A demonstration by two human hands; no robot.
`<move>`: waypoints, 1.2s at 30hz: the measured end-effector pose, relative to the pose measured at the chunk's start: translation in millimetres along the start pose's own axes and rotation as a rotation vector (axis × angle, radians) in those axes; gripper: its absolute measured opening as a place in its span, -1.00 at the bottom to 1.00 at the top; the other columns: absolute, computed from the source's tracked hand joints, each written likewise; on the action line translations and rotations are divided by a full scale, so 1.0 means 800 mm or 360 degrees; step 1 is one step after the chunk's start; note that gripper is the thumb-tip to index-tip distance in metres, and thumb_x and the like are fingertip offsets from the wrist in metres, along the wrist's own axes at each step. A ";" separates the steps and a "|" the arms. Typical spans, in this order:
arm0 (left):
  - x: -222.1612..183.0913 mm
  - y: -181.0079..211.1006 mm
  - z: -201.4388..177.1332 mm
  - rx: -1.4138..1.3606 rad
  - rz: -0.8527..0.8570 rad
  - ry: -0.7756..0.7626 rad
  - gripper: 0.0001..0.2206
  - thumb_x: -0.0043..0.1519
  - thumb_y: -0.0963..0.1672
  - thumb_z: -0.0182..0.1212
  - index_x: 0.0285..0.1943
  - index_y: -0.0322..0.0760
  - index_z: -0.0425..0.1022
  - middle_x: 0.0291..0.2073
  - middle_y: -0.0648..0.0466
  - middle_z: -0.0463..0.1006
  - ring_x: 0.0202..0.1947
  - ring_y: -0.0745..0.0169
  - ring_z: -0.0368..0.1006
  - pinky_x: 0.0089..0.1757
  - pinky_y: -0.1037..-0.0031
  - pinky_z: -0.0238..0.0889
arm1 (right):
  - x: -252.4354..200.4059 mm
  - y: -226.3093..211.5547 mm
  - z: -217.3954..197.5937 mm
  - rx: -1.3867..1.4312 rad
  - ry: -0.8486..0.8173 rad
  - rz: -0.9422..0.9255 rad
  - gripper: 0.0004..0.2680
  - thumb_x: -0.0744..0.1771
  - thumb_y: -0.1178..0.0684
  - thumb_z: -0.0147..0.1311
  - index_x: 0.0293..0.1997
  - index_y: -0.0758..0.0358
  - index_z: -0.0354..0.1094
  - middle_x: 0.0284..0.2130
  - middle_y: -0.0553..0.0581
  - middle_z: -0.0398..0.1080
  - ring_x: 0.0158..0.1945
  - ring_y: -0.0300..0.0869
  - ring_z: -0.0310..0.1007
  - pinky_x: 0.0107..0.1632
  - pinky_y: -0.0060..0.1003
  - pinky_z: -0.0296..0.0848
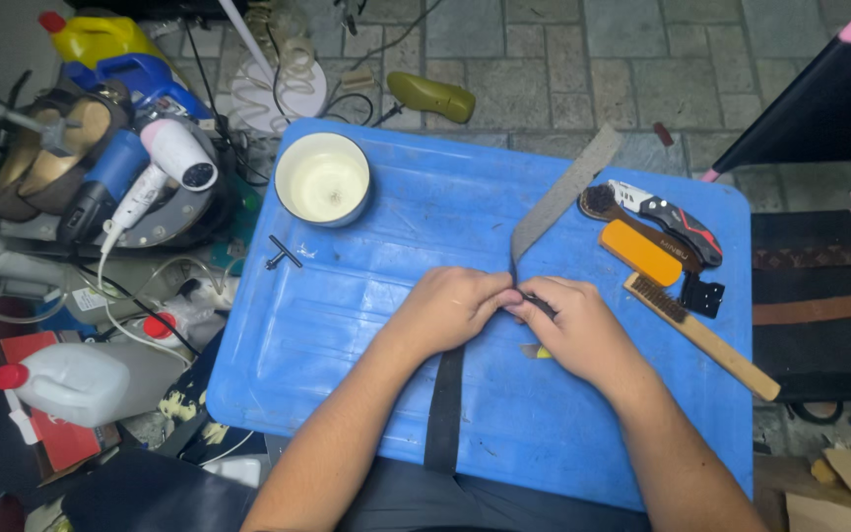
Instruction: The person repeatedly folds and presses a small section of a black belt on a blue work surface, using a yellow utility knife to trim or adjust the edge. The hands manipulate the belt material by hand throughout the clip.
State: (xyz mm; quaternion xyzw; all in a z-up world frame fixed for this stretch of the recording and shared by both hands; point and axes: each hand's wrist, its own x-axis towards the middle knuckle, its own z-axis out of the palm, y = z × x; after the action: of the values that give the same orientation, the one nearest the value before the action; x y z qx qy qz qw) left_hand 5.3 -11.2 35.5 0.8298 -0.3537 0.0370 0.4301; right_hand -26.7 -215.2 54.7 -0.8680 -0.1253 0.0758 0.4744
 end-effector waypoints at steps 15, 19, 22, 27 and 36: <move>0.009 -0.036 -0.011 -0.0133 -0.0101 -0.0456 -0.65 0.14 0.10 0.35 -0.28 -0.23 0.68 -0.56 -0.09 0.59 -0.50 -0.09 0.51 -0.42 0.19 0.33 | 0.023 0.040 0.024 -0.0109 -0.0236 -0.0105 -0.89 0.31 0.13 0.14 -0.37 0.38 0.41 -0.56 0.24 0.45 -0.51 -0.08 0.48 -0.37 -0.23 0.44; -0.008 -0.060 0.000 -0.1137 -0.0513 -0.0661 -0.71 0.31 -0.01 0.24 -0.30 -0.32 0.63 -0.57 0.10 0.56 -0.58 0.39 0.40 -0.46 0.48 0.27 | 0.025 0.048 0.026 0.0321 -0.0410 0.0044 -0.87 0.33 0.09 0.10 -0.32 0.29 0.54 -0.60 0.06 0.49 -0.57 -0.29 0.44 -0.49 -0.35 0.40; -0.018 -0.068 0.018 -0.1528 -0.0660 -0.0701 -0.72 0.36 -0.04 0.18 -0.25 -0.34 0.61 -0.54 0.14 0.54 -0.59 0.49 0.37 -0.48 0.58 0.23 | 0.017 0.064 0.025 0.0404 -0.0460 0.0151 -0.86 0.34 0.07 0.12 -0.34 0.28 0.55 -0.63 0.03 0.46 -0.63 -0.33 0.36 -0.57 -0.38 0.31; -0.010 -0.064 0.027 -0.1825 -0.0623 -0.0708 -0.66 0.44 0.00 0.09 -0.22 -0.34 0.56 -0.55 0.09 0.52 -0.62 0.47 0.34 -0.52 0.61 0.19 | 0.022 0.091 0.021 0.0780 -0.0560 0.0189 -0.79 0.36 0.00 0.16 -0.43 0.30 0.49 -0.66 0.04 0.44 -0.66 -0.38 0.28 -0.60 -0.42 0.26; -0.010 -0.053 0.034 -0.2020 -0.0674 -0.0646 -0.55 0.42 0.11 0.04 -0.20 -0.33 0.52 -0.52 0.05 0.53 -0.62 0.50 0.33 -0.54 0.66 0.13 | 0.016 0.113 0.029 0.1247 -0.0560 0.0330 -0.76 0.34 -0.09 0.17 -0.24 0.36 0.52 -0.64 0.06 0.42 -0.67 -0.43 0.22 -0.57 -0.47 0.26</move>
State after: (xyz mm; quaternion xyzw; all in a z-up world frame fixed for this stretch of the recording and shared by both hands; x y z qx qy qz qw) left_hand 19.1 -10.6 -13.9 0.4598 -0.2109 -0.4172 0.7550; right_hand -7.4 -239.7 -34.4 -0.6045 -0.0783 0.3113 0.7290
